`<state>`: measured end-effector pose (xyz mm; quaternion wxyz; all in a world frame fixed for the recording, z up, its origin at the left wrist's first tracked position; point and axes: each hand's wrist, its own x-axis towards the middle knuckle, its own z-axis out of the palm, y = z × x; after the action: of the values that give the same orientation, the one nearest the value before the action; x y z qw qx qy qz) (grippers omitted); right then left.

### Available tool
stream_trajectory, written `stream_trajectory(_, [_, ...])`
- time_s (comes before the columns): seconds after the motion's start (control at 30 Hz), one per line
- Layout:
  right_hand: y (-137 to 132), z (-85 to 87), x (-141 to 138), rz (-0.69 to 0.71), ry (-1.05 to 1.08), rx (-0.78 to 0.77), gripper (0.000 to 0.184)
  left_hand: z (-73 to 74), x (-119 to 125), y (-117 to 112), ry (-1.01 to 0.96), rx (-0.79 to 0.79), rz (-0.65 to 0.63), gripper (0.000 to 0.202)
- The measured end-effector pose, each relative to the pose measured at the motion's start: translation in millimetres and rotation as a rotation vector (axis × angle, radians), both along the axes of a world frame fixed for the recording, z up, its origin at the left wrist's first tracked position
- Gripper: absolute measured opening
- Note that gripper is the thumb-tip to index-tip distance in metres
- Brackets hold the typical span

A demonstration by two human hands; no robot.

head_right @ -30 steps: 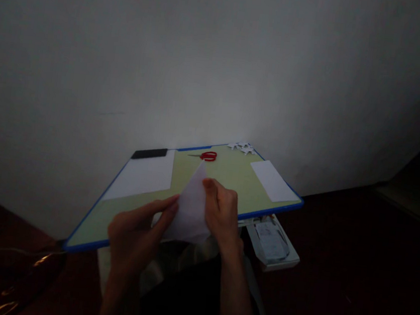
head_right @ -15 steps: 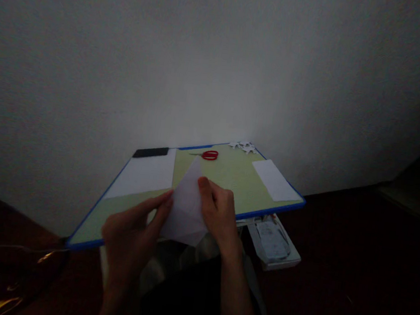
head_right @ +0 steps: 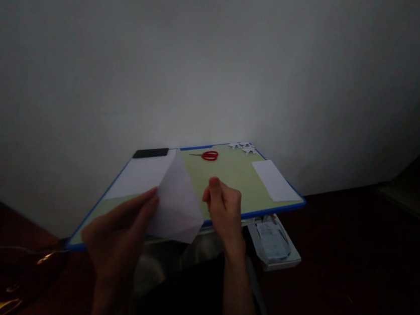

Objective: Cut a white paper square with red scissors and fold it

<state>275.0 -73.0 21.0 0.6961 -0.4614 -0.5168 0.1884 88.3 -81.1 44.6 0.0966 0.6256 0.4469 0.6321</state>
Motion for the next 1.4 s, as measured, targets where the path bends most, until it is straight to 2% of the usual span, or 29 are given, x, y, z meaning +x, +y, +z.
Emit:
stream_trajectory(0.07, [-4,1.8,5,0.174,0.032,0.007,0.064,-1.9,-6,2,-0.048,0.005,0.034,0.017])
stream_trajectory(0.17, [-9,5.2,11,0.414,-0.033,-0.062,0.048,-4.7,-10,4,-0.062,0.001,0.065,0.019])
stream_trajectory(0.3, [-12,8.7,9,0.596,-0.076,-0.148,0.036,-5.2,-7,5,-0.085,0.005,0.062,0.021])
stream_trajectory(0.37, [-11,9.2,7,0.589,-0.057,-0.125,0.035,-5.0,-7,4,-0.104,0.01,0.065,0.021])
stream_trajectory(0.53, [-7,9.0,7,0.473,-0.038,-0.097,0.034,-5.7,-7,3,-0.147,0.016,0.112,0.021])
stream_trajectory(0.77, [-10,9.5,14,0.542,-0.086,-0.04,0.015,-3.2,-4,2,-0.196,0.044,0.149,0.019])
stream_trajectory(0.87, [-9,6.0,17,0.517,-0.101,-0.012,0.009,-3.3,-6,2,-0.195,0.041,0.161,0.02])
stream_trajectory(1.17, [-7,4.8,15,0.369,-0.117,-0.022,0.016,-7.2,-10,5,-0.178,0.018,0.159,0.022])
stream_trajectory(1.3, [-8,8.1,16,0.378,-0.144,-0.046,0.023,-6.1,-8,6,-0.21,0.03,0.168,0.022])
stream_trajectory(1.4, [-8,8.9,16,0.413,-0.167,-0.033,0.021,-5.5,-6,7,-0.254,0.029,0.147,0.022])
